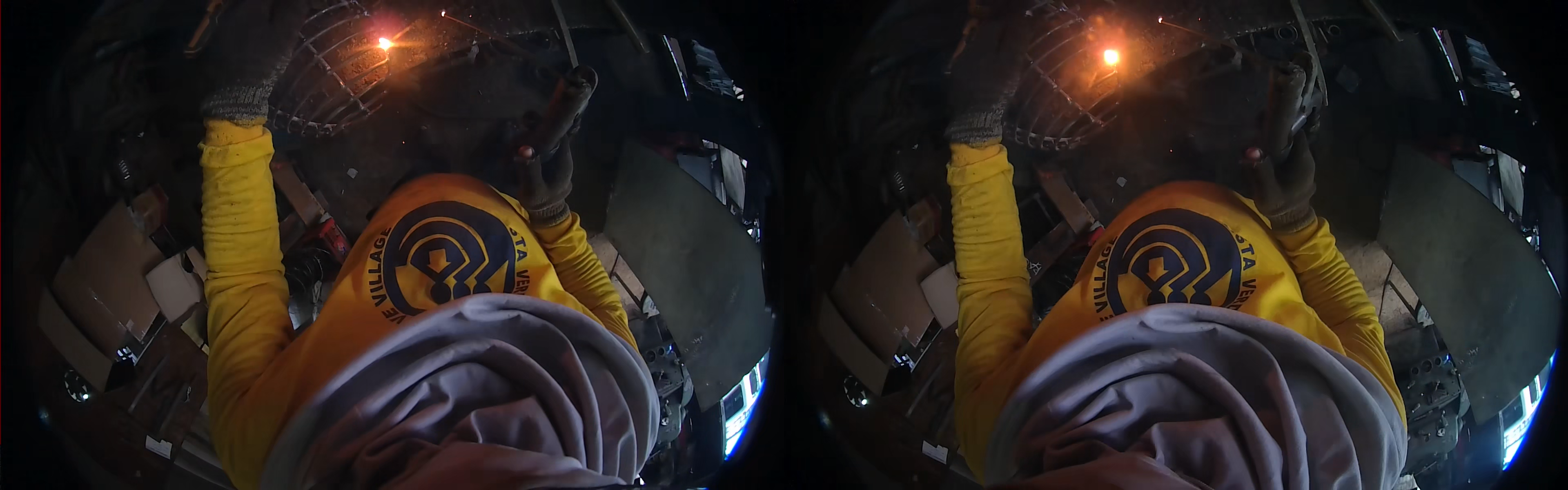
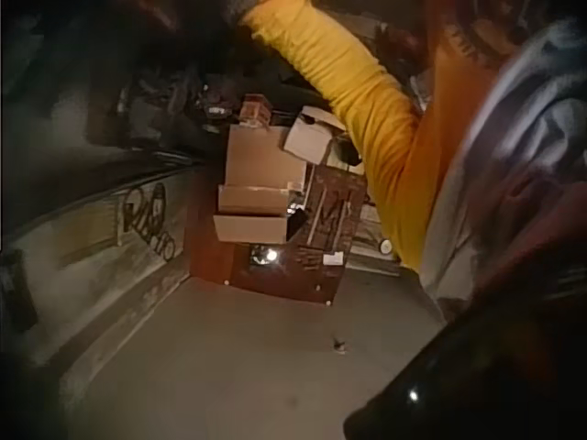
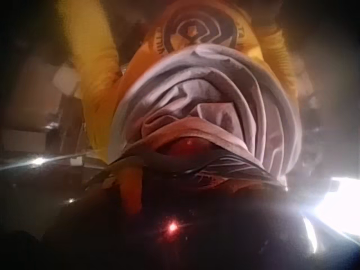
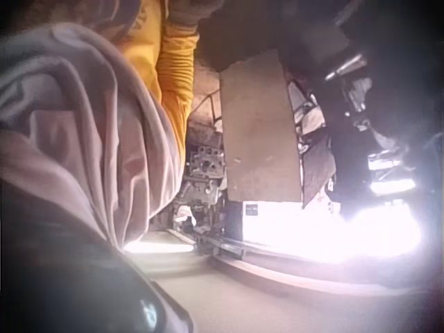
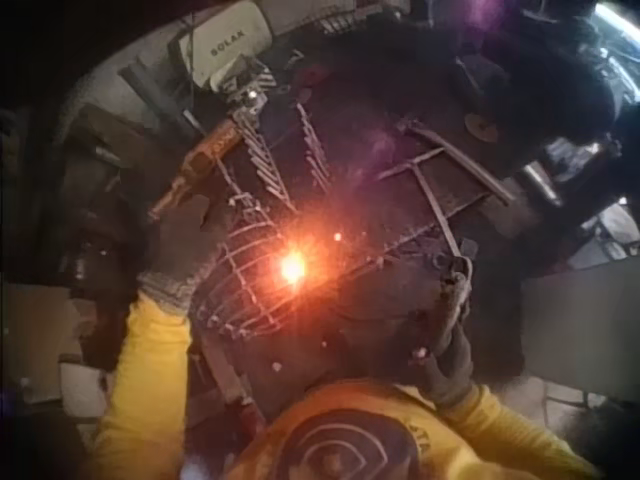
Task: The person welds joints on a curved metal wire cage using a handheld welding tool and then scrapes the surface of the cage with a metal rod.
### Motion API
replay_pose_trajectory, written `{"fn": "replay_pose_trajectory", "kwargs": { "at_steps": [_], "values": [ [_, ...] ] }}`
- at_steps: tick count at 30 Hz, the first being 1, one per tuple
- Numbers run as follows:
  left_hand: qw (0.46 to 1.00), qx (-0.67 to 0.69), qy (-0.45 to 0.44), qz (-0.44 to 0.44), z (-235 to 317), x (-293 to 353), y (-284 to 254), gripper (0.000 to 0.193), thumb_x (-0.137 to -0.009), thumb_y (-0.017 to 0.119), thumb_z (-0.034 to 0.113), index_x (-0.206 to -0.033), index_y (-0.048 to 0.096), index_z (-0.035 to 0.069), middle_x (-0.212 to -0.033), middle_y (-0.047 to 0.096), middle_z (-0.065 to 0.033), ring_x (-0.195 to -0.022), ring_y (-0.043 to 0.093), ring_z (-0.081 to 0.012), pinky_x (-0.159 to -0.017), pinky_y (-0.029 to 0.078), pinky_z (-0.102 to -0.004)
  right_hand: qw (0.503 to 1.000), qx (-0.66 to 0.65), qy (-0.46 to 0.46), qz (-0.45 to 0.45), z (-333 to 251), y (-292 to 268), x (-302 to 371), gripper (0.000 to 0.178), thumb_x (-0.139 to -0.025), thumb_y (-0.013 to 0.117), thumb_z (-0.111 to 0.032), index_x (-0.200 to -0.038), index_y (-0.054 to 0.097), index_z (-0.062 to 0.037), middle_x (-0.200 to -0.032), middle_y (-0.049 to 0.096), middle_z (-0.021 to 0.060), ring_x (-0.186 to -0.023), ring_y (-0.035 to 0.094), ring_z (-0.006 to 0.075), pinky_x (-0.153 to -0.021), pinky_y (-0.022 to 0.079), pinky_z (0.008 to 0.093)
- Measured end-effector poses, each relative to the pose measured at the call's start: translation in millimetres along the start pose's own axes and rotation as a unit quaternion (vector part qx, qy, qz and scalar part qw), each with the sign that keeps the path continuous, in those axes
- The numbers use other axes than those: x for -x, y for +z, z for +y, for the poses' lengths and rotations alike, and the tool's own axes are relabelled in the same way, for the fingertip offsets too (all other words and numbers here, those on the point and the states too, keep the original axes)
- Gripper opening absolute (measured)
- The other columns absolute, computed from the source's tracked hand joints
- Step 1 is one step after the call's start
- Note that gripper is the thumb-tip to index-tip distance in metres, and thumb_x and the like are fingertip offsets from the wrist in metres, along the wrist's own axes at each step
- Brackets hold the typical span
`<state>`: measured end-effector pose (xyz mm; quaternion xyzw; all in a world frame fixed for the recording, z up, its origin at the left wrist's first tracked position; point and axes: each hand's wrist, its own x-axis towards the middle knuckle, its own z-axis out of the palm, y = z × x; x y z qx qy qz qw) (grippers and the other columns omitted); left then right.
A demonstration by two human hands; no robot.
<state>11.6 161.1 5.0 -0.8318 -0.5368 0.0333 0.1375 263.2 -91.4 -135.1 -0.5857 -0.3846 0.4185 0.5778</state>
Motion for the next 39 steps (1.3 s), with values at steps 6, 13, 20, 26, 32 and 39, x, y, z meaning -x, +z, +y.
{"fn": "replay_pose_trajectory", "kwargs": {
  "at_steps": [6,13,20,26,32,39],
  "values": [
    [0.988,0.135,0.078,-0.018,-40.4,-9.5,40.9,0.062,-0.092,0.053,0.065,-0.114,0.067,0.009,-0.108,0.068,-0.0192,-0.105,0.064,-0.0378,-0.089,0.050,-0.0466,0.999,0.026,0.023,0.005,6.3,-19.7,1.9,0.058,-0.092,0.071,-0.038,-0.129,0.055,0.0038,-0.100,0.069,0.0087,-0.082,0.067,0.0145,-0.076,0.052,0.0282],
    [0.969,0.214,-0.059,-0.105,-56.3,-6.8,23.5,0.056,-0.096,0.053,0.057,-0.117,0.069,0.009,-0.110,0.070,-0.0163,-0.104,0.066,-0.0332,-0.090,0.049,-0.0393,0.999,0.031,0.028,0.030,-12.7,-18.9,15.7,0.058,-0.091,0.072,-0.039,-0.127,0.056,0.0031,-0.096,0.070,0.0093,-0.083,0.067,0.0159,-0.077,0.052,0.0293],
    [0.903,0.386,-0.067,-0.175,-78.3,-8.6,-12.4,0.056,-0.099,0.053,0.051,-0.119,0.068,0.001,-0.104,0.071,-0.0139,-0.095,0.064,-0.0205,-0.088,0.048,-0.0348,1.000,-0.016,0.027,0.004,-14.2,-9.4,2.2,0.053,-0.093,0.070,-0.037,-0.125,0.056,0.0020,-0.089,0.067,0.0050,-0.077,0.064,0.0134,-0.072,0.051,0.0271],
    [0.903,0.428,-0.027,-0.034,-86.1,26.0,-24.6,0.052,-0.101,0.055,0.050,-0.105,0.068,-0.001,-0.083,0.062,-0.0046,-0.079,0.052,-0.0140,-0.075,0.045,-0.0313,1.000,-0.021,0.018,0.005,-17.4,-6.0,-14.6,0.052,-0.093,0.070,-0.036,-0.125,0.055,0.0017,-0.088,0.067,0.0046,-0.076,0.064,0.0120,-0.071,0.051,0.0266],
    [0.891,0.443,-0.098,0.011,-93.4,51.7,-28.3,0.047,-0.101,0.058,0.044,-0.099,0.070,-0.001,-0.082,0.066,-0.0061,-0.075,0.055,-0.0136,-0.071,0.045,-0.0313,0.998,0.038,0.038,0.044,-11.1,-9.2,-26.2,0.045,-0.087,0.076,-0.028,-0.117,0.057,-0.0007,-0.086,0.069,0.0042,-0.074,0.064,0.0119,-0.068,0.051,0.0267],
    [0.902,0.415,-0.097,0.074,-95.3,73.0,-29.8,0.052,-0.098,0.059,0.050,-0.092,0.070,0.000,-0.078,0.069,-0.0126,-0.070,0.062,-0.0228,-0.068,0.046,-0.0365,0.998,-0.002,0.002,0.059,-22.9,-13.4,-33.4,0.053,-0.091,0.071,-0.011,-0.137,0.046,-0.0006,-0.088,0.065,0.0056,-0.063,0.066,0.0132,-0.046,0.047,0.0222]
  ]
}}
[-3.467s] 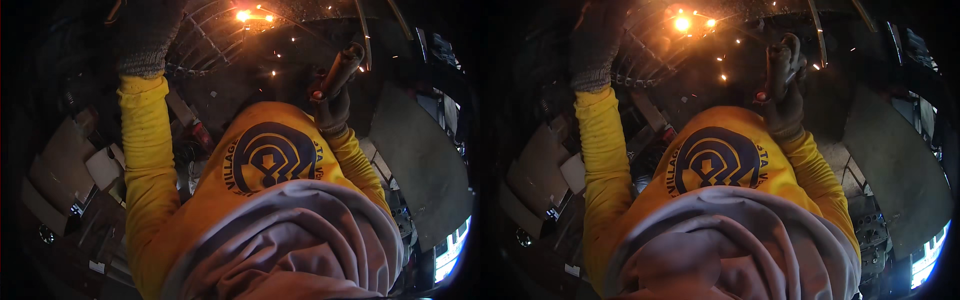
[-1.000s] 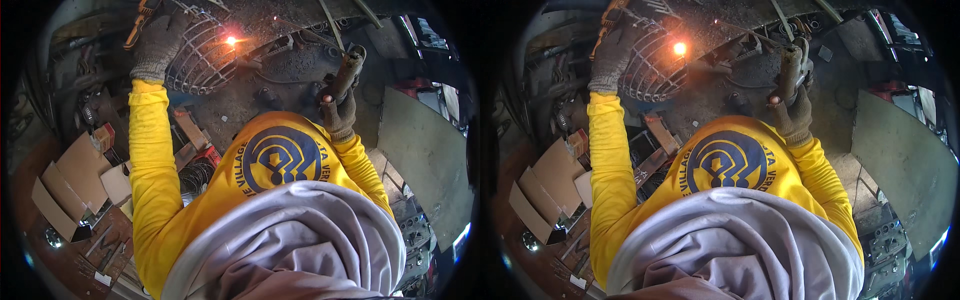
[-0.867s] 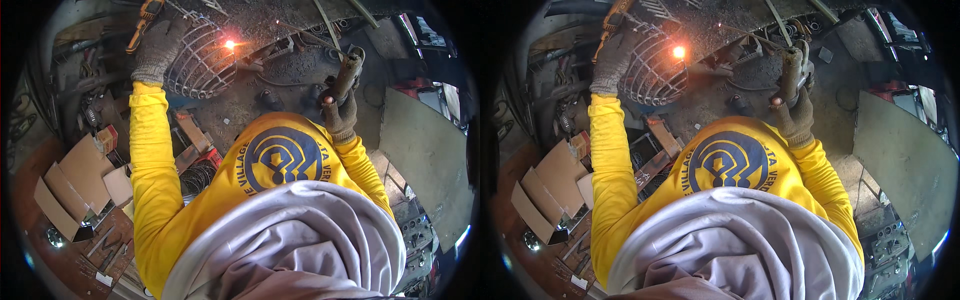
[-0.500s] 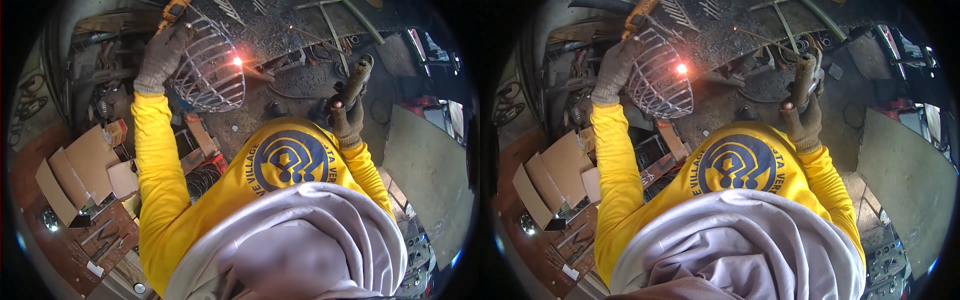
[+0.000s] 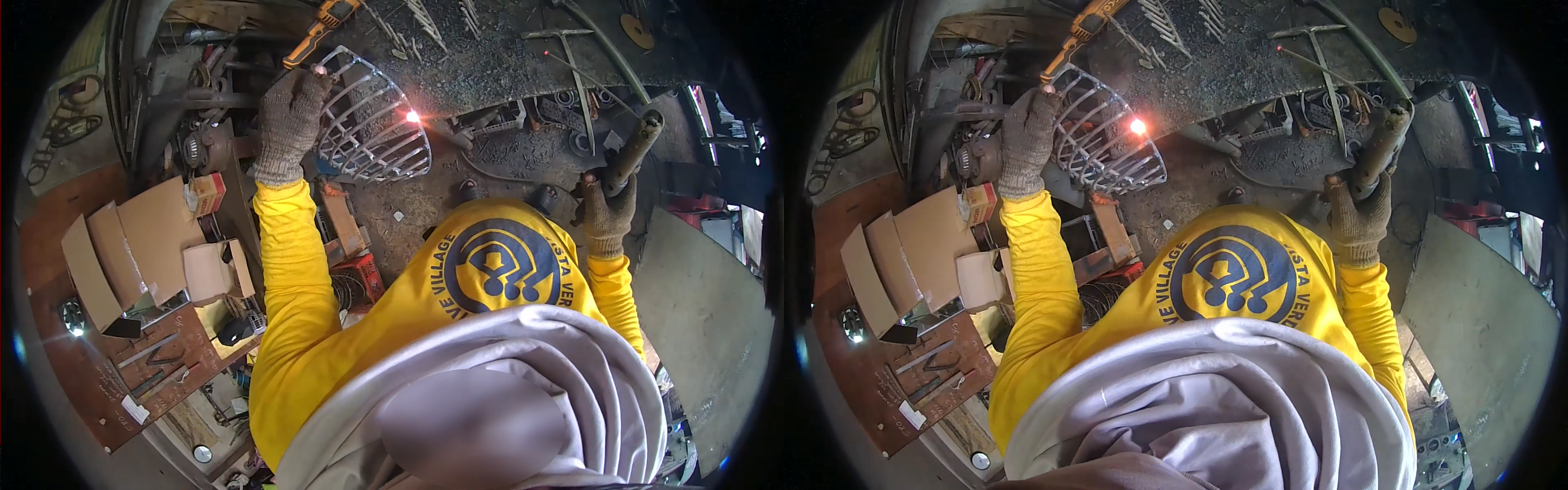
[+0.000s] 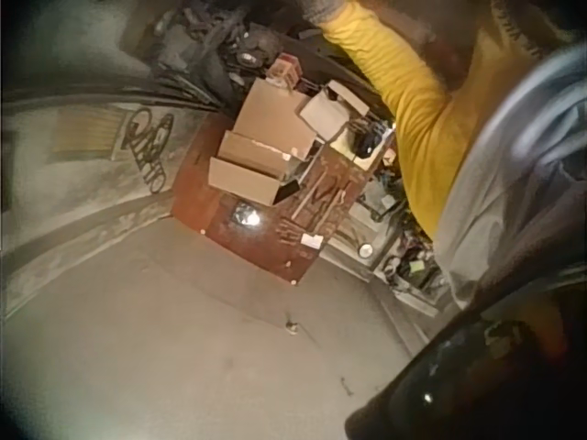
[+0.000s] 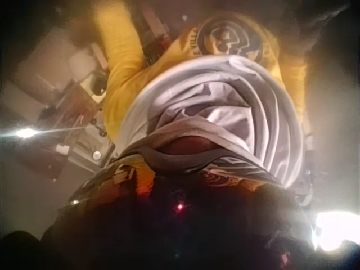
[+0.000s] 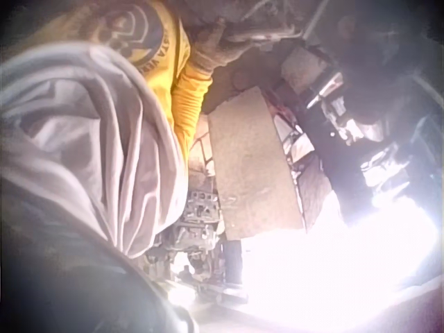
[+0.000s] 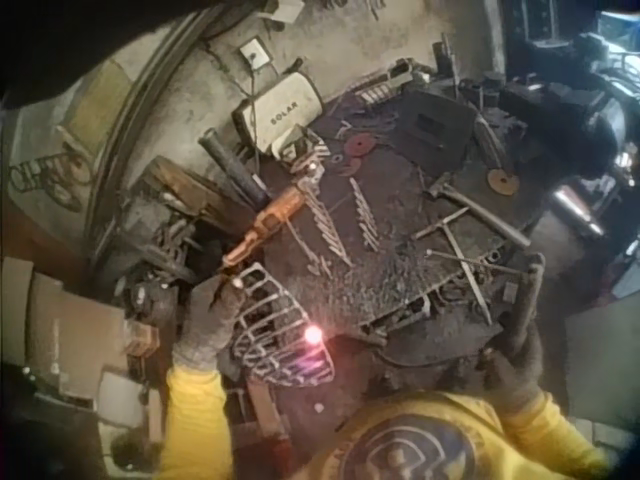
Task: The person welds joints on a curved metal wire cage using a handheld welding tool and then scrapes the surface of the cage with a metal rod.
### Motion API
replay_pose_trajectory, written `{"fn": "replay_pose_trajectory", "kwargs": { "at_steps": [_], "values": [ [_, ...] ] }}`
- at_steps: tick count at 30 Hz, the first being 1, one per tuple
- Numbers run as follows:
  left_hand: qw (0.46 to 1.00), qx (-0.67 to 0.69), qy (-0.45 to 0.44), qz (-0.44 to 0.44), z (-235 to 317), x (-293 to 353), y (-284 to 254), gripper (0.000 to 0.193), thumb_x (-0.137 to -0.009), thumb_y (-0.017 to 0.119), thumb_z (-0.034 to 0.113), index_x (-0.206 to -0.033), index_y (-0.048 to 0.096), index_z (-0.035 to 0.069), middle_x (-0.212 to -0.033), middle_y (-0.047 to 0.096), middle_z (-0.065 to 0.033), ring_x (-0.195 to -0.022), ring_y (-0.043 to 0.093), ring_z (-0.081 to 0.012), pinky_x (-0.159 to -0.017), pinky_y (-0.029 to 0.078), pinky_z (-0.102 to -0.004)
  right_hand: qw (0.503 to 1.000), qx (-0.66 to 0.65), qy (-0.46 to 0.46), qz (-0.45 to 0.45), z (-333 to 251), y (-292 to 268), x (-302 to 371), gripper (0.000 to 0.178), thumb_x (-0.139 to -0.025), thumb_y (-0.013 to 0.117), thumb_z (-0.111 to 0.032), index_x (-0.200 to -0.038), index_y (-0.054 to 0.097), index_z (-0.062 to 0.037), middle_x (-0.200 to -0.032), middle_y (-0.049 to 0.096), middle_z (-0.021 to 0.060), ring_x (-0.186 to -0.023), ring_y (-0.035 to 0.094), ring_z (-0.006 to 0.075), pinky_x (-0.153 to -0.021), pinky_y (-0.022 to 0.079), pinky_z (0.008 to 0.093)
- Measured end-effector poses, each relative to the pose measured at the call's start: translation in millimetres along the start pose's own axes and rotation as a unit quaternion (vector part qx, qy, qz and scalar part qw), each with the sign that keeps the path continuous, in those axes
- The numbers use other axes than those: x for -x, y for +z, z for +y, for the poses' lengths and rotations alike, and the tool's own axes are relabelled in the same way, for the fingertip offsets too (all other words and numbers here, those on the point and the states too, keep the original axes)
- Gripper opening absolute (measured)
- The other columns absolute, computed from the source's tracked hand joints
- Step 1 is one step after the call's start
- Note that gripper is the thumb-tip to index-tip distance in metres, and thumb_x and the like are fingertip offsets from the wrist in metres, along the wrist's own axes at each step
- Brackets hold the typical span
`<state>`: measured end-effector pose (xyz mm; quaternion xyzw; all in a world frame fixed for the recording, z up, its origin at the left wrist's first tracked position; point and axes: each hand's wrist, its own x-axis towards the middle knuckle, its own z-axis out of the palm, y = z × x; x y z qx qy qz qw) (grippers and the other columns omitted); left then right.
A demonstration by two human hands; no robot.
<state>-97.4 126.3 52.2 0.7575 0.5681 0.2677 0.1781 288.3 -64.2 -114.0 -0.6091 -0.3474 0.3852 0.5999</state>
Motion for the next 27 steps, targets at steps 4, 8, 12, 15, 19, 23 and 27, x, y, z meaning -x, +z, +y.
{"fn": "replay_pose_trajectory", "kwargs": {
  "at_steps": [4,8,12,15,19,23,27],
  "values": [
    [1.000,0.002,0.002,0.022,6.1,8.6,0.8,0.050,-0.097,0.061,0.049,-0.091,0.070,0.000,-0.077,0.069,-0.0128,-0.068,0.061,-0.0232,-0.065,0.046,-0.0367,0.999,0.000,0.003,0.034,-12.5,-8.9,-5.3,0.035,-0.089,0.073,-0.011,-0.116,0.053,-0.0003,-0.084,0.067,0.0067,-0.065,0.065,0.0124,-0.055,0.050,0.0236],
    [0.999,-0.004,-0.012,0.031,8.3,16.5,-3.2,0.047,-0.096,0.063,0.047,-0.090,0.070,0.001,-0.076,0.069,-0.0125,-0.067,0.062,-0.0230,-0.064,0.047,-0.0365,0.998,0.001,-0.041,0.051,-19.1,-16.3,-9.5,0.037,-0.092,0.070,-0.011,-0.121,0.051,0.0004,-0.084,0.066,0.0073,-0.063,0.065,0.0128,-0.051,0.048,0.0240],
    [0.999,-0.026,-0.004,0.037,16.4,22.4,-5.9,0.046,-0.097,0.063,0.046,-0.093,0.070,0.001,-0.077,0.069,-0.0118,-0.067,0.063,-0.0220,-0.065,0.047,-0.0361,0.994,0.029,-0.073,0.071,-17.4,-32.9,-20.3,0.040,-0.093,0.069,-0.013,-0.126,0.050,0.0005,-0.084,0.066,0.0070,-0.060,0.064,0.0128,-0.050,0.047,0.0238],
    [0.998,-0.034,-0.024,0.038,33.0,20.0,1.1,0.043,-0.098,0.063,0.043,-0.094,0.069,0.001,-0.078,0.069,-0.0109,-0.070,0.063,-0.0185,-0.067,0.047,-0.0349,0.987,0.060,-0.100,0.110,-21.3,-53.9,-21.6,0.040,-0.094,0.069,-0.015,-0.125,0.049,-0.0006,-0.087,0.065,0.0068,-0.061,0.062,0.0117,-0.053,0.048,0.0243],
    [0.996,-0.062,-0.058,0.006,30.3,32.6,-3.9,0.052,-0.102,0.048,0.049,-0.109,0.067,0.001,-0.089,0.068,-0.0196,-0.083,0.066,-0.0358,-0.076,0.049,-0.0416,0.970,0.108,-0.111,0.186,-38.6,-82.9,-34.1,0.045,-0.090,0.074,-0.020,-0.124,0.051,-0.0027,-0.086,0.066,0.0060,-0.068,0.062,0.0119,-0.060,0.051,0.0268],
    [0.995,-0.042,-0.092,0.006,-5.3,42.4,-16.5,0.054,-0.101,0.056,0.048,-0.103,0.063,-0.005,-0.089,0.066,-0.0131,-0.081,0.060,-0.0195,-0.075,0.048,-0.0343,0.886,0.278,-0.180,0.324,-75.7,-114.8,-79.9,0.049,-0.086,0.078,-0.025,-0.122,0.055,-0.0008,-0.091,0.068,0.0115,-0.074,0.066,0.0158,-0.066,0.053,0.0304],
    [0.997,0.040,-0.071,-0.007,6.0,40.3,-10.1,0.044,-0.101,0.061,0.038,-0.091,0.057,-0.005,-0.082,0.057,-0.0092,-0.078,0.054,-0.0157,-0.074,0.048,-0.0347,0.862,0.233,-0.145,0.427,-139.5,-152.5,-106.3,0.056,-0.082,0.079,-0.030,-0.121,0.058,0.0027,-0.101,0.069,0.0172,-0.090,0.069,0.0263,-0.081,0.054,0.0387]
  ]
}}
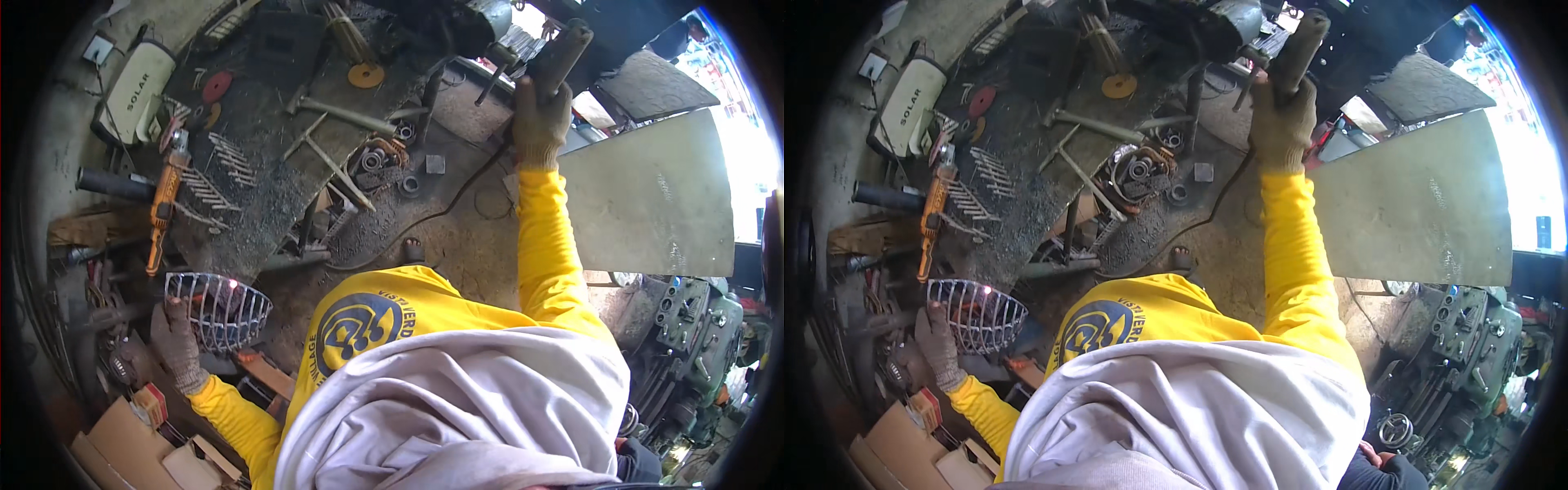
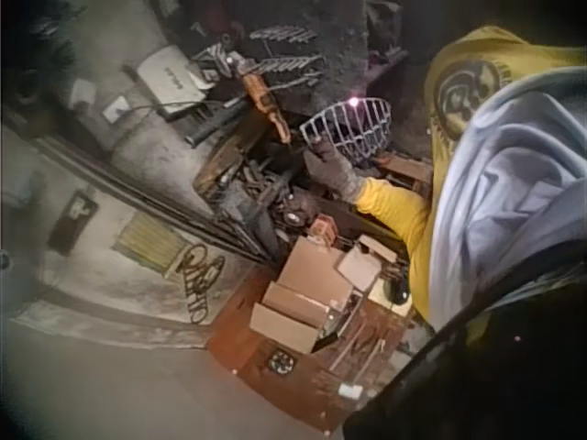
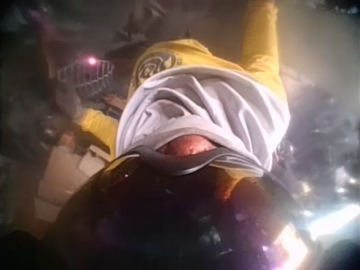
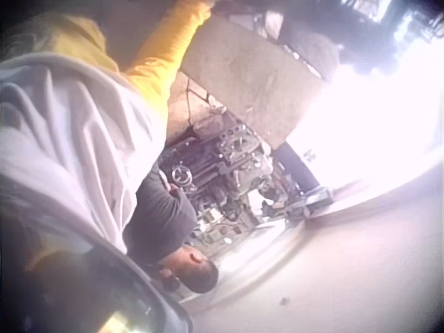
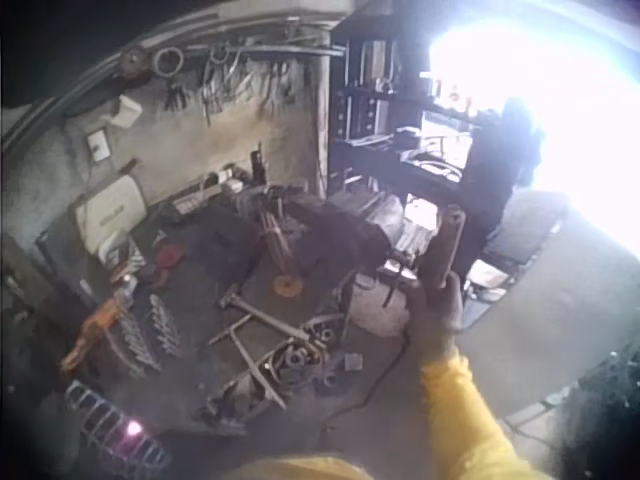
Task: The person welds joints on a curved metal wire cage using a handheld welding tool and then scrapes the surface of the cage with a metal rod.
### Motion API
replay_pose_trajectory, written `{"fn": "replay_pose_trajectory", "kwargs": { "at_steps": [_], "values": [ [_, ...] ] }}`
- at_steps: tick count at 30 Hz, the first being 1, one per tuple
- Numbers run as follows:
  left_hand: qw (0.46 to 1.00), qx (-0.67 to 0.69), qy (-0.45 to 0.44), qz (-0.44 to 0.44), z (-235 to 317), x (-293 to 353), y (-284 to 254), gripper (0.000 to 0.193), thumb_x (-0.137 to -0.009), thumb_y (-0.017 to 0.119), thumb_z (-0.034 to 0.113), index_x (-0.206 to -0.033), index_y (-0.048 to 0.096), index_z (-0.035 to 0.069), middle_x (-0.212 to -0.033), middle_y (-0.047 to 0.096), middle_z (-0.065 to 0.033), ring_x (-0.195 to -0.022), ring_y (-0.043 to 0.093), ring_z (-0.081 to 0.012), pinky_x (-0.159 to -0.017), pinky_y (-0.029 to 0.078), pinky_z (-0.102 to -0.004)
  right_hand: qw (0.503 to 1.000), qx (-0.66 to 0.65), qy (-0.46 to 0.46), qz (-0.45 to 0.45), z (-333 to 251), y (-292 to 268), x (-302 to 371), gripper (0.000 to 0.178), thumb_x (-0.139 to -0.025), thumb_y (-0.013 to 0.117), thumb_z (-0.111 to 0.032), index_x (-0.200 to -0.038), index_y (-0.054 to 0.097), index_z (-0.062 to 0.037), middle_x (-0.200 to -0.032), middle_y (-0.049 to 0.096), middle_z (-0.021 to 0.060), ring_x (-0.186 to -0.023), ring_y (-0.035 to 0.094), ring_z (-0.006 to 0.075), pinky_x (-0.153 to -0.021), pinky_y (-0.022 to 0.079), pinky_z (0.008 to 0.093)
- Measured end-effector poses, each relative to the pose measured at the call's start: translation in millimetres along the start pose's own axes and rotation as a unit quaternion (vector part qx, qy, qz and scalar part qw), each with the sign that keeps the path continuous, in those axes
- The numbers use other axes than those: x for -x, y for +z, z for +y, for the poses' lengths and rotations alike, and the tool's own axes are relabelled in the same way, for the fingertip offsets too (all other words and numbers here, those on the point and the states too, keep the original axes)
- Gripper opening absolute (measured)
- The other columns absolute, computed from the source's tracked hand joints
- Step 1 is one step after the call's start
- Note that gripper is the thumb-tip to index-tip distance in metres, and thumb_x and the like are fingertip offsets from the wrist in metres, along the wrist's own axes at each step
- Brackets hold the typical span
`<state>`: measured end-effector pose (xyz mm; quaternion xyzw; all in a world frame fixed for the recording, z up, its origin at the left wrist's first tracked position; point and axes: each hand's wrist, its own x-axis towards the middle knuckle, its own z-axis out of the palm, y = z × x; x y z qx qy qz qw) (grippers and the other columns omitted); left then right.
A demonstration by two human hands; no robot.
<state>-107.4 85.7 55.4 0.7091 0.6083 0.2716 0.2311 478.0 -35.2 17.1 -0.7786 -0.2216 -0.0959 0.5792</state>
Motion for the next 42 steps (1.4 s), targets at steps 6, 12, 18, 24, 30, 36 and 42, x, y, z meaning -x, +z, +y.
{"fn": "replay_pose_trajectory", "kwargs": {
  "at_steps": [6,12,18,24,30,36,42],
  "values": [
    [0.999,-0.039,0.015,0.018,13.4,-1.9,11.0,0.041,-0.103,0.056,0.034,-0.094,0.059,-0.006,-0.081,0.059,-0.0082,-0.076,0.050,-0.0154,-0.070,0.044,-0.0353,0.995,0.000,-0.011,0.100,39.0,46.2,-103.3,0.059,-0.088,0.070,-0.050,-0.122,0.060,-0.0029,-0.105,0.071,0.0190,-0.101,0.068,0.0371,-0.091,0.049,0.0444],
    [0.994,-0.083,0.034,0.060,-5.9,-4.2,15.5,0.048,-0.101,0.060,0.038,-0.096,0.058,-0.010,-0.080,0.059,-0.0227,-0.076,0.054,-0.0275,-0.073,0.045,-0.0409,0.994,0.054,0.076,0.063,25.8,93.4,-114.2,0.052,-0.091,0.064,-0.049,-0.109,0.062,-0.0001,-0.108,0.068,0.0268,-0.107,0.063,0.0461,-0.092,0.049,0.0502],
    [0.996,-0.085,-0.011,0.017,11.0,-8.1,31.1,0.048,-0.101,0.057,0.039,-0.093,0.058,-0.008,-0.074,0.057,-0.0153,-0.068,0.052,-0.0230,-0.065,0.045,-0.0398,0.982,0.176,0.039,0.054,53.0,103.7,-100.8,0.060,-0.097,0.051,-0.056,-0.115,0.061,0.0003,-0.113,0.064,0.0283,-0.115,0.056,0.0457,-0.098,0.044,0.0513],
    [0.998,-0.047,-0.022,0.019,19.9,-10.0,37.6,0.045,-0.101,0.057,0.038,-0.098,0.061,-0.008,-0.077,0.058,-0.0094,-0.071,0.054,-0.0203,-0.067,0.046,-0.0377,0.984,0.173,0.040,0.006,54.5,83.9,-85.7,0.062,-0.096,0.051,-0.057,-0.132,0.053,-0.0064,-0.133,0.054,0.0246,-0.127,0.048,0.0426,-0.108,0.038,0.0515],
    [0.999,0.036,-0.023,0.026,7.7,-14.0,44.4,0.048,-0.101,0.058,0.034,-0.123,0.062,-0.008,-0.114,0.068,-0.0218,-0.100,0.061,-0.0266,-0.093,0.046,-0.0387,0.935,0.349,-0.017,0.060,101.4,127.1,-79.7,0.058,-0.097,0.057,-0.049,-0.130,0.055,-0.0008,-0.125,0.059,0.0243,-0.118,0.058,0.0362,-0.102,0.045,0.0459],
    [0.986,0.102,-0.122,0.040,-2.5,1.7,44.5,0.054,-0.098,0.062,0.041,-0.123,0.065,-0.007,-0.115,0.070,-0.0157,-0.105,0.063,-0.0213,-0.094,0.047,-0.0345,0.976,0.154,-0.138,0.072,92.6,62.7,-13.9,0.047,-0.097,0.061,-0.037,-0.122,0.058,0.0020,-0.114,0.064,0.0221,-0.103,0.064,0.0341,-0.091,0.050,0.0436],
    [0.982,0.019,-0.166,0.087,-69.8,16.6,50.6,0.061,-0.091,0.066,0.053,-0.116,0.066,-0.002,-0.101,0.069,-0.0196,-0.099,0.063,-0.0313,-0.086,0.046,-0.0418,0.925,0.069,-0.363,0.092,47.3,52.8,75.7,0.036,-0.096,0.065,-0.026,-0.116,0.060,0.0044,-0.107,0.069,0.0192,-0.092,0.067,0.0316,-0.084,0.055,0.0417]
  ]
}}
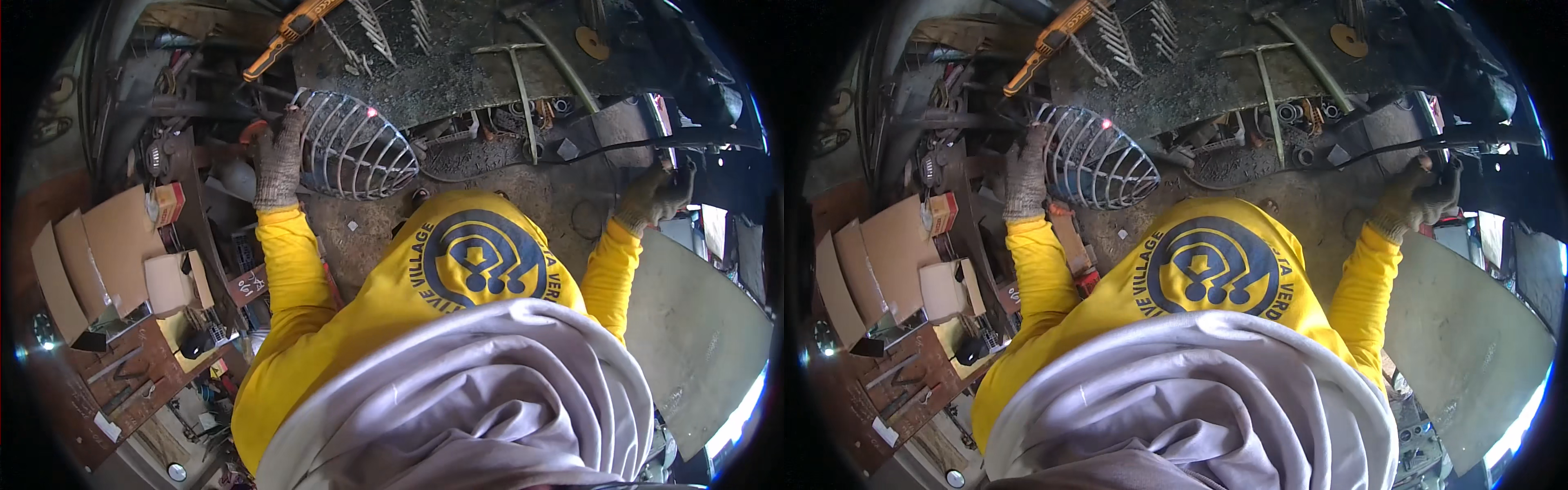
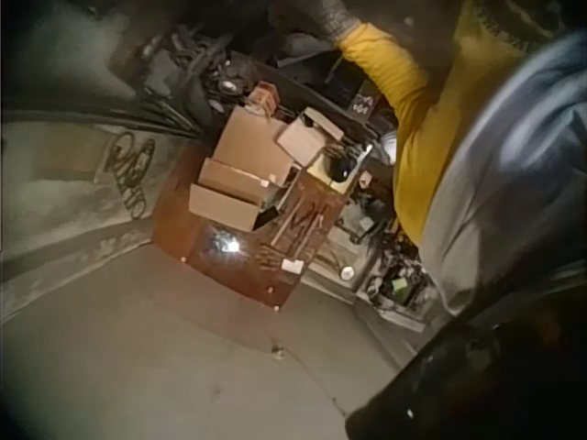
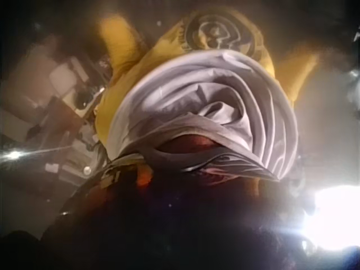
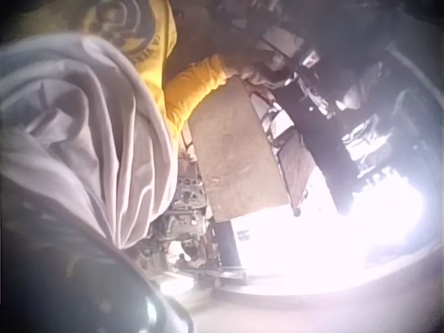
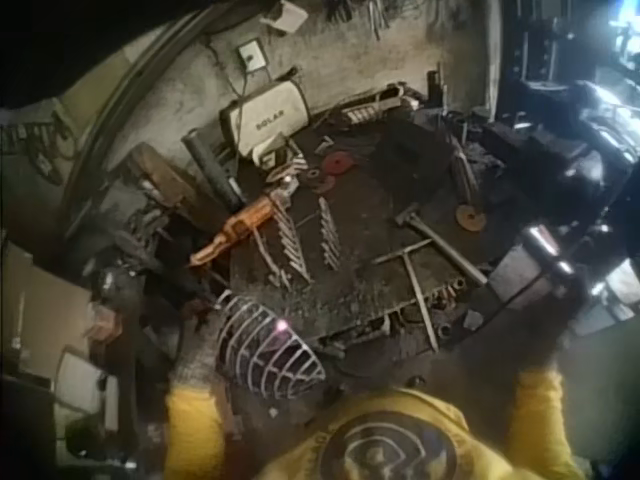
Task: The person welds joints on a curved metal wire cage using a handheld welding tool and then scrapes the surface of the cage with a metal rod.
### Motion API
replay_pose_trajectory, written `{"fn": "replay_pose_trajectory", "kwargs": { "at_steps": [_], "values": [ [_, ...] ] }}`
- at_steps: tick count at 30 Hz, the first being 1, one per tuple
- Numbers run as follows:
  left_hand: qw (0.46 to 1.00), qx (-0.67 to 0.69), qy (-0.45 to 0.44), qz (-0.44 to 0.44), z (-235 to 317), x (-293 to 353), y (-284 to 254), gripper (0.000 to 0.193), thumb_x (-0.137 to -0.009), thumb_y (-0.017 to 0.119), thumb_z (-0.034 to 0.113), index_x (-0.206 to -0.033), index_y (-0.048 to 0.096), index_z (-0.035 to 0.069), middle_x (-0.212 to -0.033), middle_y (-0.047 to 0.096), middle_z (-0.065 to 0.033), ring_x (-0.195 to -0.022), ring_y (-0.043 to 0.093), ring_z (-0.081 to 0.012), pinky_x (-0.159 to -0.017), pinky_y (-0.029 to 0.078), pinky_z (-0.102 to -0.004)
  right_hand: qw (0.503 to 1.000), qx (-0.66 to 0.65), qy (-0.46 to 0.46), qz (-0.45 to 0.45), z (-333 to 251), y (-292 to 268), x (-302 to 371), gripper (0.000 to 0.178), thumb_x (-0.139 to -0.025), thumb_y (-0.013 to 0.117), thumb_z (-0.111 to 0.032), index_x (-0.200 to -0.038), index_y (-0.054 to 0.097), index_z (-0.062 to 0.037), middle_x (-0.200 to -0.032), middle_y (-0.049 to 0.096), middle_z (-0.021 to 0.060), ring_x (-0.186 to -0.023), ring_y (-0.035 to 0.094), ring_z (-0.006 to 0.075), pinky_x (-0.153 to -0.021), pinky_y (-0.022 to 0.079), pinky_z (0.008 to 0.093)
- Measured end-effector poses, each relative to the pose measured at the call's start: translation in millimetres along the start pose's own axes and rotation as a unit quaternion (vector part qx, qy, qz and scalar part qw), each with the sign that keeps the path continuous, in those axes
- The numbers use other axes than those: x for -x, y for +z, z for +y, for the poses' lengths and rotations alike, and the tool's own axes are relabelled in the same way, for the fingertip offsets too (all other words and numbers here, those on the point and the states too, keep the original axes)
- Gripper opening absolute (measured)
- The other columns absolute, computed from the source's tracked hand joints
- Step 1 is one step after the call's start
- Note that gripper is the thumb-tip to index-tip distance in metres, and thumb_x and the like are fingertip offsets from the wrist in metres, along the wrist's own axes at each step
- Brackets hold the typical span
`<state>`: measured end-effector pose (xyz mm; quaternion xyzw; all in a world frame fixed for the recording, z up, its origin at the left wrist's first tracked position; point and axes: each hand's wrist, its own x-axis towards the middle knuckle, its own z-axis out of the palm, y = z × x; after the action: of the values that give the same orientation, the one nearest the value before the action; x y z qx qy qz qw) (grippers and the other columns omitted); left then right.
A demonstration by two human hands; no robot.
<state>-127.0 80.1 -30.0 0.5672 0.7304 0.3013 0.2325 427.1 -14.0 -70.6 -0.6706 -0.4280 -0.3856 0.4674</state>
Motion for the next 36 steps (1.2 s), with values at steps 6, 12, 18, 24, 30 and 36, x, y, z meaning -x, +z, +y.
{"fn": "replay_pose_trajectory", "kwargs": {
  "at_steps": [6,12,18,24,30,36],
  "values": [
    [0.997,-0.042,0.055,-0.014,-5.6,10.5,15.8,0.061,-0.096,0.056,0.054,-0.119,0.067,-0.002,-0.113,0.070,-0.0195,-0.105,0.066,-0.0341,-0.092,0.046,-0.0414,0.966,-0.197,0.072,-0.153,-67.4,3.2,22.7,0.041,-0.087,0.075,-0.017,-0.121,0.061,0.0014,-0.119,0.066,0.0175,-0.106,0.065,0.0338,-0.092,0.051,0.0410],
    [0.996,-0.040,0.074,0.041,5.6,30.3,45.8,0.054,-0.099,0.054,0.050,-0.112,0.070,0.000,-0.103,0.073,-0.0193,-0.098,0.068,-0.0339,-0.088,0.048,-0.0408,0.824,-0.165,0.184,-0.510,-105.5,18.5,23.3,0.052,-0.088,0.072,-0.035,-0.128,0.058,-0.0055,-0.120,0.066,0.0198,-0.110,0.065,0.0344,-0.094,0.050,0.0419],
    [0.986,-0.057,0.152,0.027,-16.7,40.8,76.4,0.049,-0.100,0.054,0.047,-0.106,0.066,0.000,-0.094,0.069,-0.0257,-0.092,0.066,-0.0455,-0.077,0.050,-0.0485,0.769,-0.093,0.130,-0.619,-117.5,44.5,69.9,0.060,-0.089,0.070,-0.042,-0.133,0.052,-0.0055,-0.105,0.071,0.0236,-0.103,0.068,0.0388,-0.089,0.052,0.0450],
    [0.991,-0.103,0.070,0.044,-17.4,56.8,85.5,0.043,-0.101,0.051,0.043,-0.105,0.063,0.002,-0.096,0.066,-0.0272,-0.089,0.063,-0.0474,-0.074,0.049,-0.0514,0.658,-0.224,0.309,-0.650,-119.8,65.3,72.1,0.042,-0.100,0.056,-0.043,-0.105,0.065,-0.0022,-0.072,0.060,0.0085,-0.068,0.060,0.0218,-0.064,0.047,0.0353],
    [0.990,-0.125,0.046,0.052,-23.6,69.1,97.2,0.039,-0.100,0.055,0.039,-0.107,0.060,0.001,-0.098,0.065,-0.0284,-0.088,0.063,-0.0481,-0.072,0.050,-0.0522,0.727,-0.287,0.161,-0.602,-125.1,18.2,70.6,0.024,-0.098,0.056,-0.022,-0.110,0.065,-0.0030,-0.082,0.068,0.0179,-0.074,0.067,0.0310,-0.066,0.051,0.0392],
    [0.993,-0.082,-0.020,0.088,-19.2,79.8,103.3,0.046,-0.098,0.058,0.046,-0.108,0.063,0.002,-0.097,0.068,-0.0240,-0.093,0.067,-0.0422,-0.077,0.053,-0.0490,0.678,-0.346,0.105,-0.640,-180.4,-14.7,59.5,0.028,-0.098,0.059,-0.022,-0.122,0.062,-0.0080,-0.084,0.069,0.0179,-0.074,0.069,0.0307,-0.068,0.053,0.0381]
  ]
}}
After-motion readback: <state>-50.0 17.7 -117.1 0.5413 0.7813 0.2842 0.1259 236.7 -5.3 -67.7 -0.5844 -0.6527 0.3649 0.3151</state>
